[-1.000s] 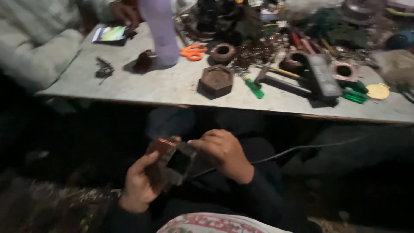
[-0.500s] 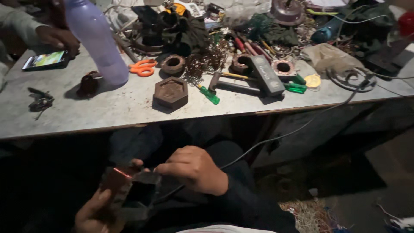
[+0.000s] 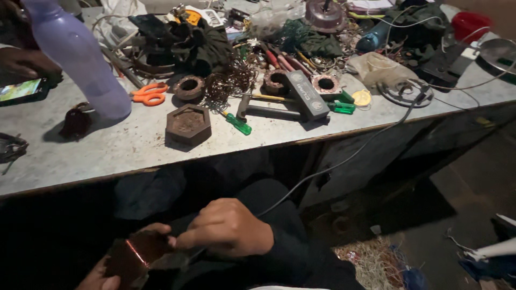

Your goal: The person winds copper wire around a small rectangular core held in their hands. They repeatedly wrap the wire, adjust the coil, and occasionally pause to inspect the winding. The task continues throughout the clip with the person seated and working on their lap.

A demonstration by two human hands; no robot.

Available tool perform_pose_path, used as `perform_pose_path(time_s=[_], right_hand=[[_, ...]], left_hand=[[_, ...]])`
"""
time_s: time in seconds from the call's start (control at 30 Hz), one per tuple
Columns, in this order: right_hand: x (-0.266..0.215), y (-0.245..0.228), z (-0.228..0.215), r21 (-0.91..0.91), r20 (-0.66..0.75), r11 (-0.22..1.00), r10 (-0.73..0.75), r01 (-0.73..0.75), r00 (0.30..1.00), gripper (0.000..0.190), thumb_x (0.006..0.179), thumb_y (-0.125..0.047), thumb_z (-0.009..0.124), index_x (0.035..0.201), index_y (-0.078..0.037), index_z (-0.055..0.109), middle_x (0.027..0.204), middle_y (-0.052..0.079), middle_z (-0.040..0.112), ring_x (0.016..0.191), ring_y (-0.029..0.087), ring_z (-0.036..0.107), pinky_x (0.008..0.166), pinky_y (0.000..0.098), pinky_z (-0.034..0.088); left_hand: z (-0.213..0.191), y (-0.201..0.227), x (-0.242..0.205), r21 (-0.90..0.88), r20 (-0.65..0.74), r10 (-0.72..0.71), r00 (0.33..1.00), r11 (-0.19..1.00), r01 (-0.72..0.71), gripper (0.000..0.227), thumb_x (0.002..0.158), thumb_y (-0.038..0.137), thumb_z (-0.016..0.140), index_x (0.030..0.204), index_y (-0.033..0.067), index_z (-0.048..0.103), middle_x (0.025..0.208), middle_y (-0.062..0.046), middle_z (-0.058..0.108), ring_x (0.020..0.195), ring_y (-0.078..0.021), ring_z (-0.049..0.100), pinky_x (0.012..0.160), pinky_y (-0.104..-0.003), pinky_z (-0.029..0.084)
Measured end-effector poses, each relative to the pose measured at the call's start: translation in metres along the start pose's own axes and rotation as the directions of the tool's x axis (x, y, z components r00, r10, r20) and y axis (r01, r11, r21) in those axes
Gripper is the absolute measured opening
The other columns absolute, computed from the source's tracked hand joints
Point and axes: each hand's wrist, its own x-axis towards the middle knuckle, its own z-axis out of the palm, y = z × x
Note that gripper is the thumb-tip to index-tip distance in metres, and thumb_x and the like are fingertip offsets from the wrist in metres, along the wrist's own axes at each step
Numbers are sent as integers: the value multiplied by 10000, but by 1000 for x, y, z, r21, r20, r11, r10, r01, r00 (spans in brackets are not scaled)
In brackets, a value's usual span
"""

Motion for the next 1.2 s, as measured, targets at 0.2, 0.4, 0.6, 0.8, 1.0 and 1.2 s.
perform_pose_path(time_s=[0.2, 0.4, 0.6, 0.8, 1.0, 1.2], right_hand=[[-4, -7, 1, 68, 69, 997, 31, -35, 997, 187, 1020, -112, 701, 1205, -139, 721, 941, 32, 698, 779, 192, 686, 684, 331, 514], [-10, -2, 15, 119, -22, 981, 157, -153, 987, 265, 972, -91, 650, 1232, -110, 693, 938, 90, 695, 849, 258, 692, 772, 353, 551], [-14, -3, 24, 210, -156, 907, 401, -366, 903, 148, 990, -60, 672, 1130, -44, 719, 956, 111, 723, 796, 245, 701, 736, 333, 547], [-19, -9, 31, 349, -246, 823, 541, -447, 804, 124, 996, -49, 665, 1086, 12, 726, 956, 133, 737, 829, 193, 702, 746, 307, 545], [-30, -2, 31, 535, -213, 675, 690, -509, 692, 162, 1022, -85, 655, 1092, 46, 720, 968, 101, 735, 824, 119, 685, 749, 274, 553], [-35, -3, 37, 545, -212, 680, 678, -491, 704, 161, 1046, -91, 640, 1102, 48, 699, 982, 82, 726, 852, 104, 681, 768, 256, 553]], left_hand=[[-2, -14, 15, -1, 6, -54, 999, 999, 54, 812, 891, 298, 632, 1539, -60, 300, 1544, -299, 403, 1378, -408, 458, 1072, -514, 417], [-8, -30, 21, 16, -13, -100, 995, 995, 100, 821, 882, 315, 648, 1531, -44, 296, 1522, -293, 422, 1353, -405, 480, 1045, -510, 447], [-25, -51, 20, 45, -55, -141, 989, 989, 143, 831, 873, 333, 663, 1524, -28, 292, 1499, -287, 441, 1327, -403, 502, 1018, -506, 477], [-45, -78, 15, 97, -129, -217, 968, 968, 230, 842, 864, 351, 679, 1516, -12, 288, 1477, -281, 460, 1301, -400, 524, 991, -501, 507], [-68, -105, 13, 126, -168, -254, 953, 953, 276, 852, 856, 368, 695, 1508, 4, 285, 1455, -274, 478, 1275, -397, 545, 965, -497, 536], [-72, -132, 4, 113, -171, -294, 940, 942, 315, 863, 847, 386, 710, 1501, 21, 281, 1432, -268, 497, 1250, -394, 567, 938, -492, 566]])
